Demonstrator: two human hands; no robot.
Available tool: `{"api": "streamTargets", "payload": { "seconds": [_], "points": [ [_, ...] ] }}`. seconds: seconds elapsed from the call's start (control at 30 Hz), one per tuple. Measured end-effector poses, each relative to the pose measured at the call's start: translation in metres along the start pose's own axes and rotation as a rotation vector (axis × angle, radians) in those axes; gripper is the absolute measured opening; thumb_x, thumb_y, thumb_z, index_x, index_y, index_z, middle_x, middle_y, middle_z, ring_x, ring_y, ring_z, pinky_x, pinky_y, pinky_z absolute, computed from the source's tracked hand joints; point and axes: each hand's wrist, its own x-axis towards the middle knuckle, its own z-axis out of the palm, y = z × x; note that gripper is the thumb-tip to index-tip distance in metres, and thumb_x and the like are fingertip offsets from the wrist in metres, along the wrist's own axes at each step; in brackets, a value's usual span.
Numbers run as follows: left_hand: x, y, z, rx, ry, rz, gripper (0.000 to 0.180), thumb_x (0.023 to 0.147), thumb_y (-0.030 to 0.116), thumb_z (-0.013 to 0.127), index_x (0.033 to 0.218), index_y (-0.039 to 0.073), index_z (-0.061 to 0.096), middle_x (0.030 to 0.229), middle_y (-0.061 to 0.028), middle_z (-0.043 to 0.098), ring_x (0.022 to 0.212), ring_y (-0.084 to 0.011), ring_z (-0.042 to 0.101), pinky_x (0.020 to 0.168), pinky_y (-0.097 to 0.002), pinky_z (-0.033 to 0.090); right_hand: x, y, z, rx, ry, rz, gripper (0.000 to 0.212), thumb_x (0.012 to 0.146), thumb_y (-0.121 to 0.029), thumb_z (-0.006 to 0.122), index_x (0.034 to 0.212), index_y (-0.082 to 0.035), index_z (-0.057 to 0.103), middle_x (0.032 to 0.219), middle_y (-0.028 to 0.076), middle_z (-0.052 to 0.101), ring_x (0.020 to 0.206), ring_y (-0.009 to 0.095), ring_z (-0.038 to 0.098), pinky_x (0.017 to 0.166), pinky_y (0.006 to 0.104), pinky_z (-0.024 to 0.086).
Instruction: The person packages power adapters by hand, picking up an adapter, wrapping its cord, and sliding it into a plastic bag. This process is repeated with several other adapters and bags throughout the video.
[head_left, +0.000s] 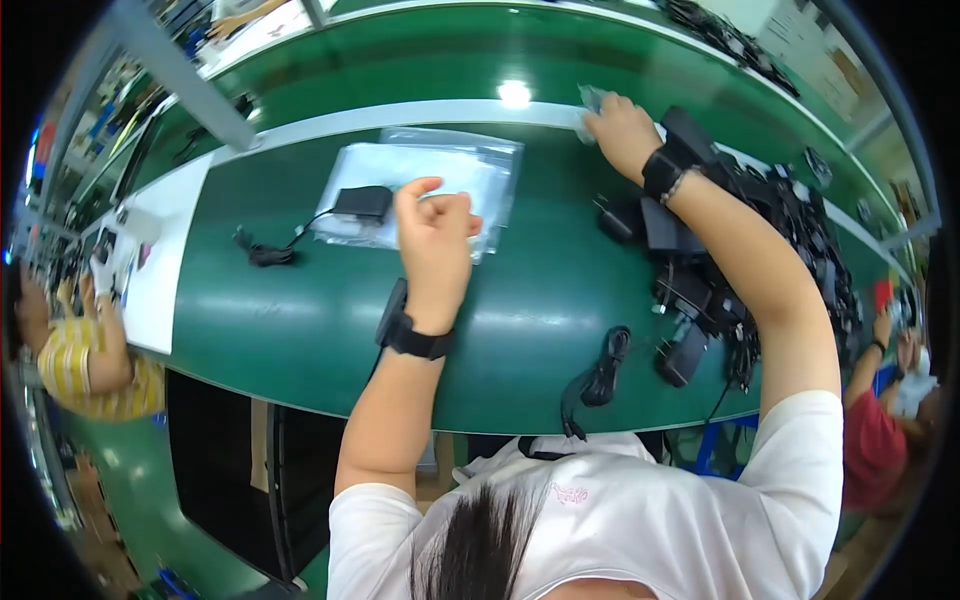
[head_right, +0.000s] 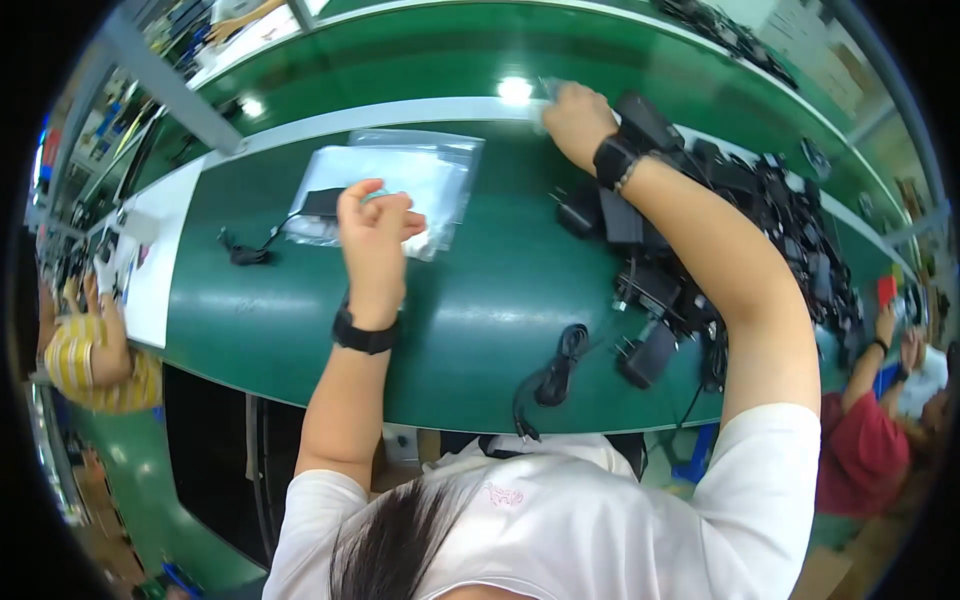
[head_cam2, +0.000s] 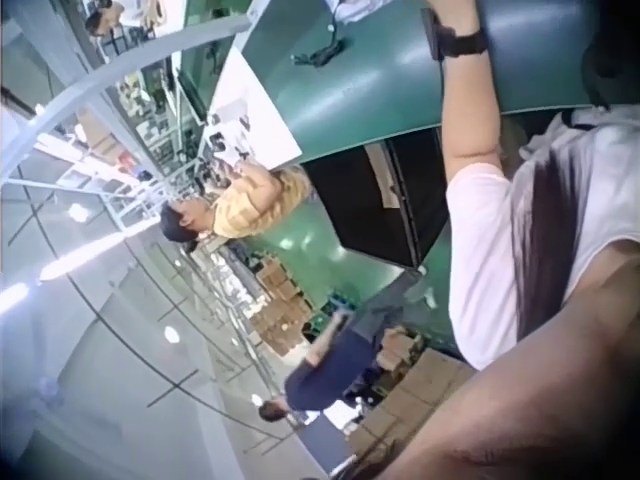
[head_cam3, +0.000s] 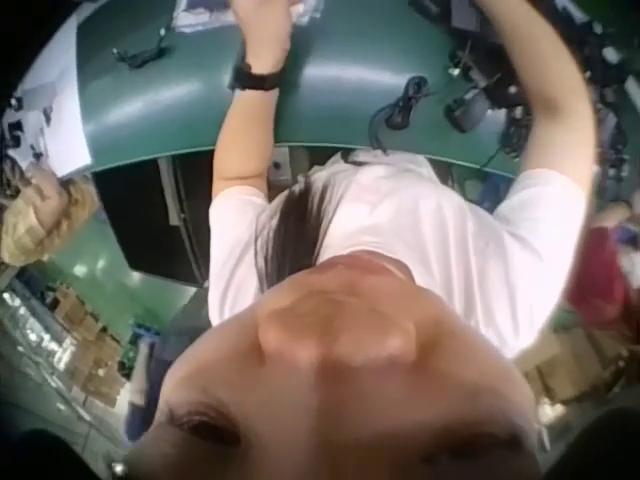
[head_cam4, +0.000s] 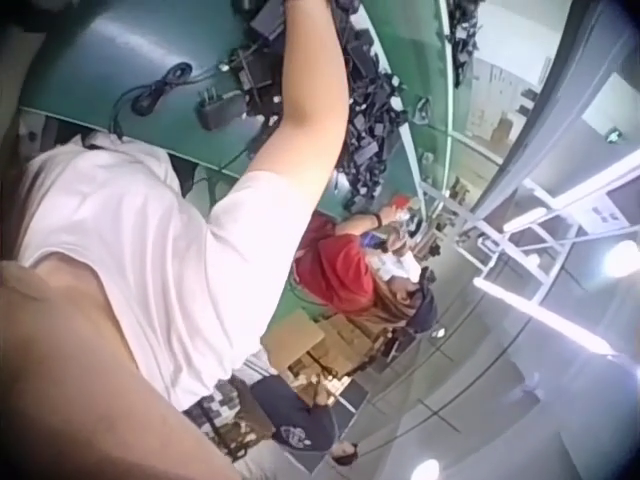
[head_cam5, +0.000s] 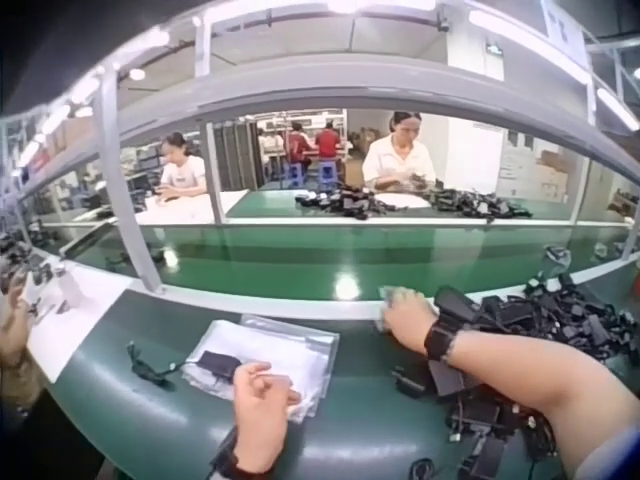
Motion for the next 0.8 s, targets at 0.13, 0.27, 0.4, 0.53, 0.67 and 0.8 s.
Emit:
{"api": "streamTargets", "payload": {
  "seconds": [0.13, 0.27, 0.4, 0.53, 0.67, 0.8],
  "points": [
    [-0.002, -0.009, -0.007, 0.290, 0.044, 0.275, 0.019, 0.085, 0.009, 0.051, 0.102, 0.002, 0.044, 0.066, -0.0049, 0.052, 0.061, -0.0107, 0.052, 0.055, -0.0259, 0.042, 0.007, -0.019, 0.036, 0.041, -0.160, -0.169, 0.028, 0.083, -0.018, 0.051, 0.107, -0.003, 0.054, 0.097, 0.024, 0.053, 0.093, 0.039, 0.051, 0.082, 0.0448, 0.042],
    [-0.007, -0.017, 0.007, 0.335, 0.058, 0.411, 0.019, 0.081, 0.007, 0.051, 0.099, 0.004, 0.045, 0.062, -0.0108, 0.053, 0.056, -0.0241, 0.054, 0.052, -0.0346, 0.042, -0.008, -0.013, 0.018, 0.214, -0.239, -0.202, 0.082, 0.073, -0.032, 0.068, 0.138, -0.013, 0.023, 0.112, 0.031, 0.048, 0.110, 0.043, 0.043, 0.094, 0.0482, 0.033],
    [-0.013, -0.015, -0.002, 0.311, 0.062, 0.450, 0.019, 0.078, 0.004, 0.053, 0.096, 0.004, 0.044, 0.059, -0.0097, 0.052, 0.051, -0.0241, 0.052, 0.049, -0.0340, 0.041, -0.017, -0.008, -0.012, 0.111, -0.056, -0.198, 0.065, 0.073, -0.018, 0.065, 0.130, -0.006, 0.036, 0.104, 0.022, 0.054, 0.092, 0.038, 0.049, 0.079, 0.0486, 0.038],
    [-0.015, -0.009, -0.004, 0.256, 0.099, 0.498, 0.018, 0.078, 0.003, 0.053, 0.093, 0.004, 0.043, 0.059, -0.0098, 0.052, 0.052, -0.0257, 0.053, 0.049, -0.0343, 0.041, -0.074, -0.033, -0.059, 0.065, -0.503, -0.090, 0.065, 0.067, -0.026, 0.071, 0.123, -0.006, 0.044, 0.084, 0.021, 0.062, 0.081, 0.040, 0.057, 0.090, 0.0510, 0.035],
    [-0.015, -0.021, 0.008, 0.296, 0.032, 0.490, 0.017, 0.077, 0.003, 0.052, 0.093, 0.004, 0.044, 0.061, -0.0106, 0.053, 0.054, -0.0274, 0.054, 0.051, -0.0362, 0.041, -0.088, -0.029, -0.039, -0.039, -0.434, -0.099, 0.086, 0.064, -0.019, 0.073, 0.136, -0.015, 0.025, 0.089, 0.020, 0.061, 0.083, 0.040, 0.056, 0.092, 0.0534, 0.031],
    [-0.023, -0.021, 0.009, 0.331, -0.014, 0.490, 0.018, 0.077, 0.004, 0.053, 0.092, 0.004, 0.045, 0.063, -0.0114, 0.054, 0.056, -0.0283, 0.054, 0.052, -0.0375, 0.041, -0.080, -0.008, -0.009, 0.202, -0.359, 0.045, 0.076, 0.059, -0.013, 0.073, 0.125, -0.016, 0.035, 0.090, 0.022, 0.060, 0.083, 0.041, 0.055, 0.083, 0.0498, 0.039]
  ]
}}
